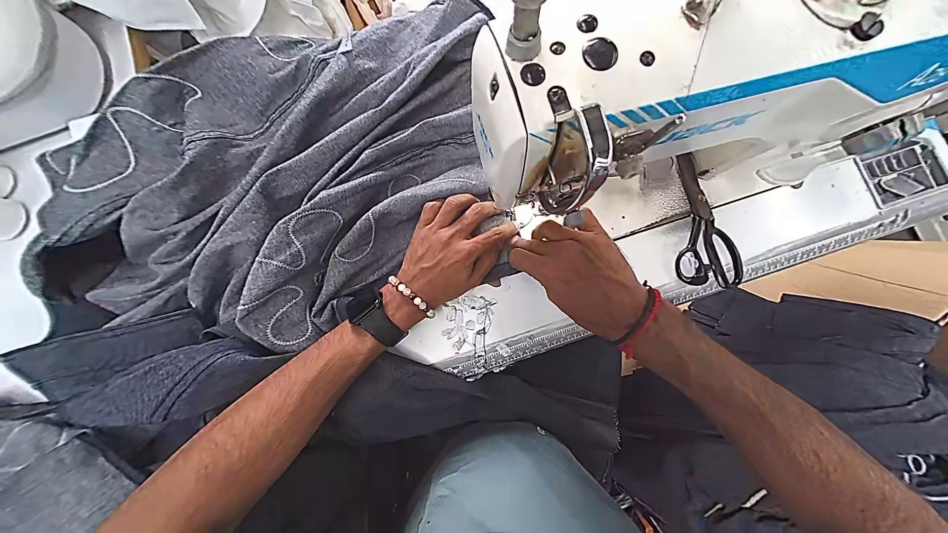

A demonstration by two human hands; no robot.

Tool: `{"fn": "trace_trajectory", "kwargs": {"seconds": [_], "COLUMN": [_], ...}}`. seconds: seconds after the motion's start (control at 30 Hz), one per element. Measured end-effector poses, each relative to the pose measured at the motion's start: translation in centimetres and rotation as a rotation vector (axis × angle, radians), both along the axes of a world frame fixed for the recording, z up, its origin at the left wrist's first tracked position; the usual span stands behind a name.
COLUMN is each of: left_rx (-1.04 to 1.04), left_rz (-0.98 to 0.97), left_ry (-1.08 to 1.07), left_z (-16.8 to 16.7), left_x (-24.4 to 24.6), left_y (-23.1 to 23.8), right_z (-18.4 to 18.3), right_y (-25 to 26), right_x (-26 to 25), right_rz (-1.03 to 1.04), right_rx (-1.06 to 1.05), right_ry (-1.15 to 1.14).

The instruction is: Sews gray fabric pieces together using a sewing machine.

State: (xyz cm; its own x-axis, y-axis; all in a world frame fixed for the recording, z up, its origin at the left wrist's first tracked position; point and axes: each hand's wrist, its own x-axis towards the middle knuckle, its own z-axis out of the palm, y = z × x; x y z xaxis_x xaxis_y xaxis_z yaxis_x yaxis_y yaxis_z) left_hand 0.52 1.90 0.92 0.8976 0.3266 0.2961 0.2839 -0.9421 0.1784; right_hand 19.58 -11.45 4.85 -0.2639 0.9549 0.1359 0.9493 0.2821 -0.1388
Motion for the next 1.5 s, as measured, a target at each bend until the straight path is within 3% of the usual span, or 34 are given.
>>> {"fn": "trace_trajectory", "kwargs": {"seconds": [0.2,0.37,0.53,0.7,1.07,1.4,1.5], "left_rx": [0.007,0.075,0.005,0.069,0.030,0.061,0.077], "left_rz": [0.009,-0.020,-0.085,-0.012,-0.092,-0.149,-0.143], "left_ry": [-0.014,-0.082,-0.034,-0.016,-0.027,-0.098,-0.084], "left_z": [0.0,-0.5,-0.2,-0.6,-0.8,-0.7,-0.6], "left_x": [0.0,-0.4,-0.6,-0.2,-0.1,0.2,0.3], "left_y": [0.2,1.3,1.1,1.0,2.6,4.4,5.2], "right_z": [1.0,-2.5,-4.8,-4.4,-2.0,-1.6,0.8], "right_y": [1.1,0.7,-0.4,-0.3,-0.3,0.2,-1.0], "right_x": [0.0,-0.7,-1.5,-1.3,0.5,-0.5,0.6], "right_rz": [0.006,-0.178,-0.395,-0.385,-0.298,-0.266,-0.331], "right_rx": [-0.059,0.155,0.299,0.271,-0.011,0.044,-0.018], "right_ry": [-0.074,0.050,0.189,0.191,-0.011,-0.163,-0.070]}}
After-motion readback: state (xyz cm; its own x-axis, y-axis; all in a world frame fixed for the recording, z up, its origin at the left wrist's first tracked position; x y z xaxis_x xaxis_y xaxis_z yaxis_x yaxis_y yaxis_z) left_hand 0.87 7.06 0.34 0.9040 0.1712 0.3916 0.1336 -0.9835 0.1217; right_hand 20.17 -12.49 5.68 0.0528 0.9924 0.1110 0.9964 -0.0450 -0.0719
